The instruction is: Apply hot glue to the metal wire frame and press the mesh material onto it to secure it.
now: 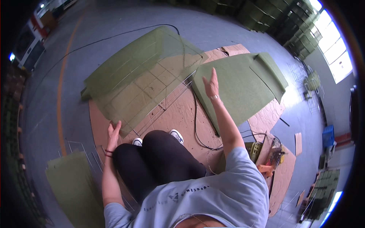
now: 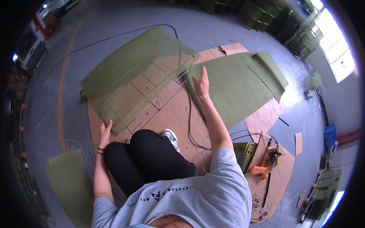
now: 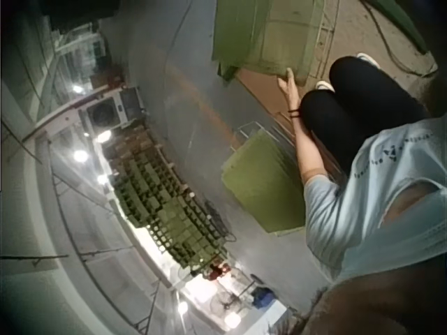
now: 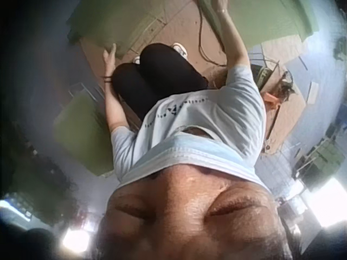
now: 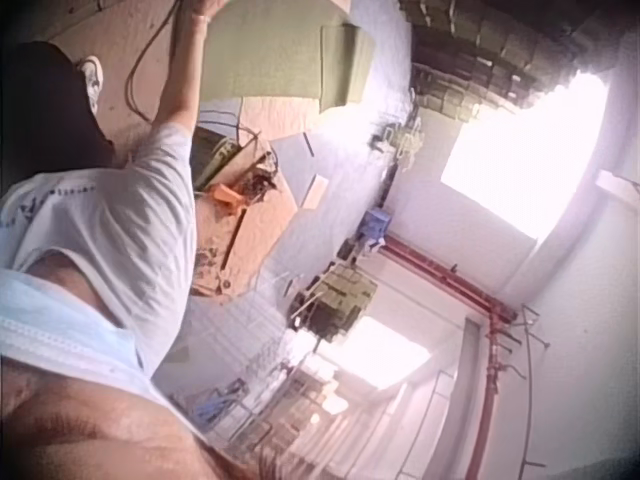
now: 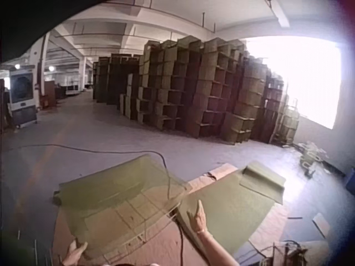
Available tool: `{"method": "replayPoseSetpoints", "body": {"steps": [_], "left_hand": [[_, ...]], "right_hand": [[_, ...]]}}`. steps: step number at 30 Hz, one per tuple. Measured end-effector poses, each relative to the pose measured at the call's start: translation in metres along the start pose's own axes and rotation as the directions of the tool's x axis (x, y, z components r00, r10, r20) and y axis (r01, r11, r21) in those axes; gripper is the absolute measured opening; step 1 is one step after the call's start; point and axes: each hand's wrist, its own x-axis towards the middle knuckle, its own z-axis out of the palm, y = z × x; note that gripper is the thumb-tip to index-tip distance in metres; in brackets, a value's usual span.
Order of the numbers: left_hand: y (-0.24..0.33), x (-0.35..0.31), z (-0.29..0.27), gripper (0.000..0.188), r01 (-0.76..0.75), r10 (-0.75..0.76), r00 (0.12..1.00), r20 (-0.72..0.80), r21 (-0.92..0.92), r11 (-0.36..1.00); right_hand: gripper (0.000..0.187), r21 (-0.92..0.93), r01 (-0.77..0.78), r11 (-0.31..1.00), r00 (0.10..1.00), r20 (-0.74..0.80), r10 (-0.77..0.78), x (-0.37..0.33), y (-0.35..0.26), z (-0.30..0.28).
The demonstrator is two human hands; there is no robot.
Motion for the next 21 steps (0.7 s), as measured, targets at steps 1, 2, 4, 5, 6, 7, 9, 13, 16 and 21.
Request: {"method": "replayPoseSetpoints", "body": {"steps": [1, 2, 4, 5, 6, 7, 9, 13, 16, 21], "left_hand": [[0.002, -0.003, -0.003, 0.044, 0.028, -0.033, 0.999, -0.033, -0.152, 0.988], [0.008, -0.006, -0.007, 0.038, 0.049, -0.065, 0.996, -0.055, -0.25, 0.967], [0.013, -0.007, -0.015, 0.035, 0.102, -0.106, 0.994, 0.004, -0.307, 0.946], [0.015, -0.006, -0.02, 0.033, 0.161, -0.151, 0.987, 0.055, -0.365, 0.917], [0.006, -0.001, -0.02, 0.029, 0.162, -0.143, 0.987, 0.076, -0.383, 0.909], [0.006, -0.002, -0.019, 0.029, 0.164, -0.133, 0.985, 0.107, -0.368, 0.915], [0.006, 0.002, -0.008, 0.029, 0.218, -0.167, 0.973, 0.157, -0.415, 0.883], [0.003, -0.012, -0.01, 0.027, 0.295, -0.313, 0.949, 0.041, -0.465, 0.835], [0.008, -0.013, -0.016, 0.029, 0.32, -0.328, 0.943, 0.061, -0.443, 0.838], [-0.007, -0.008, -0.039, 0.04, 0.341, -0.341, 0.937, 0.08, -0.432, 0.835]], "right_hand": [[0.068, 0.035, -0.103, 0.994, 0.994, -0.026, 0.104, -0.031, 0.006, -0.021], [0.067, 0.063, -0.15, 0.987, 0.988, -0.026, 0.152, -0.063, 0.013, -0.05], [0.065, -0.042, -0.184, 0.982, 0.972, -0.155, 0.176, -0.124, 0.035, -0.115], [0.062, -0.12, -0.235, 0.965, 0.948, -0.246, 0.201, -0.155, 0.049, -0.151], [0.057, -0.182, -0.264, 0.947, 0.91, -0.371, 0.182, -0.192, 0.077, -0.189], [0.047, -0.161, -0.421, 0.892, 0.83, -0.466, 0.307, -0.226, 0.083, -0.228], [0.037, -0.384, -0.558, 0.736, 0.741, -0.629, 0.234, -0.288, 0.069, -0.307], [0.032, -0.145, -0.88, 0.452, 0.357, -0.829, 0.43, -0.366, 0.076, -0.362], [0.05, 0.169, -0.951, 0.261, 0.024, -0.798, 0.602, -0.387, 0.096, -0.357], [0.078, -0.021, -0.977, 0.211, 0.155, -0.752, 0.641, -0.361, 0.094, -0.341]]}}
